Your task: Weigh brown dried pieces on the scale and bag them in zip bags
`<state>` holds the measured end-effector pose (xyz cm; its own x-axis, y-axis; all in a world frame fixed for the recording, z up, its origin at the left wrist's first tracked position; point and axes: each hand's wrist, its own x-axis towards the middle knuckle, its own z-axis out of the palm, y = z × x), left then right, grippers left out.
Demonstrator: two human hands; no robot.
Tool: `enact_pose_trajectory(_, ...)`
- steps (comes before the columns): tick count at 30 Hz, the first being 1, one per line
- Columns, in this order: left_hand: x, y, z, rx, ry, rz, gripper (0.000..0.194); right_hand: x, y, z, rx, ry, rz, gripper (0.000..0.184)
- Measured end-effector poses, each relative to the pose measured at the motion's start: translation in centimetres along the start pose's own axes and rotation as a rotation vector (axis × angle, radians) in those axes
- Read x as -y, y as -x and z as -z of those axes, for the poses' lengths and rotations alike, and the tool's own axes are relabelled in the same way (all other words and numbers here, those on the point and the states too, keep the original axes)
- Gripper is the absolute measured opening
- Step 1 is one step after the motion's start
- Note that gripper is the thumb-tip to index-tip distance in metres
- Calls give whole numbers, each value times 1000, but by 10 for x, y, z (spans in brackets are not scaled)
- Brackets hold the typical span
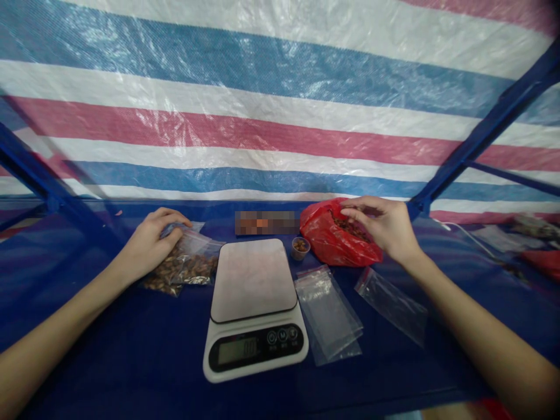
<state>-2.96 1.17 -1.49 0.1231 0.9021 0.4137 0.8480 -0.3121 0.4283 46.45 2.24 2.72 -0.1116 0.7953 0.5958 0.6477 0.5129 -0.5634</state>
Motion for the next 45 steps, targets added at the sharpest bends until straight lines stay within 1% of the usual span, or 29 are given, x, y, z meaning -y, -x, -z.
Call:
enact_pose_trajectory(2, -1, 0, -1, -2, -7, -5, 35, 22, -5, -10, 88, 17, 104, 25)
enact_pose_trajectory(4, -2, 0, -1, -3, -15, -6, 35, 42, -10, -22, 234, 64, 289, 20)
enact_pose_trajectory(6, -3, 0, 0, 9, -22, 5, 36, 54, -12, -33, 346, 108, 480, 23)
enact_pose_trajectory(8, -5, 1, 0, 22, -22, 16, 37, 58, -10, -41, 361, 127, 604, 26)
enact_pose_trajectory(10, -7, 1, -1, 25, -10, 24, 37, 55, -4, -46, 322, 128, 651, 27)
enact_pose_trajectory(13, -10, 3, -2, 7, 9, 25, 36, 46, 7, -48, 251, 98, 633, 22)
enact_pose_trajectory(16, -14, 5, -2, -17, 14, 37, 35, 43, 15, -50, 212, 78, 588, 16)
enact_pose_trajectory(24, -18, 7, 1, -33, 22, 39, 40, 47, 18, -48, 232, 111, 599, 17)
enact_pose_trajectory(32, -10, 7, -2, -55, 25, 30, 39, 45, 16, -49, 261, 115, 566, 17)
enact_pose_trajectory(39, -8, 7, -2, -47, 10, 4, 39, 48, 15, -48, 330, 109, 569, 21)
enact_pose_trajectory(45, -9, 7, -1, -49, 4, -9, 38, 48, 13, -49, 374, 95, 548, 18)
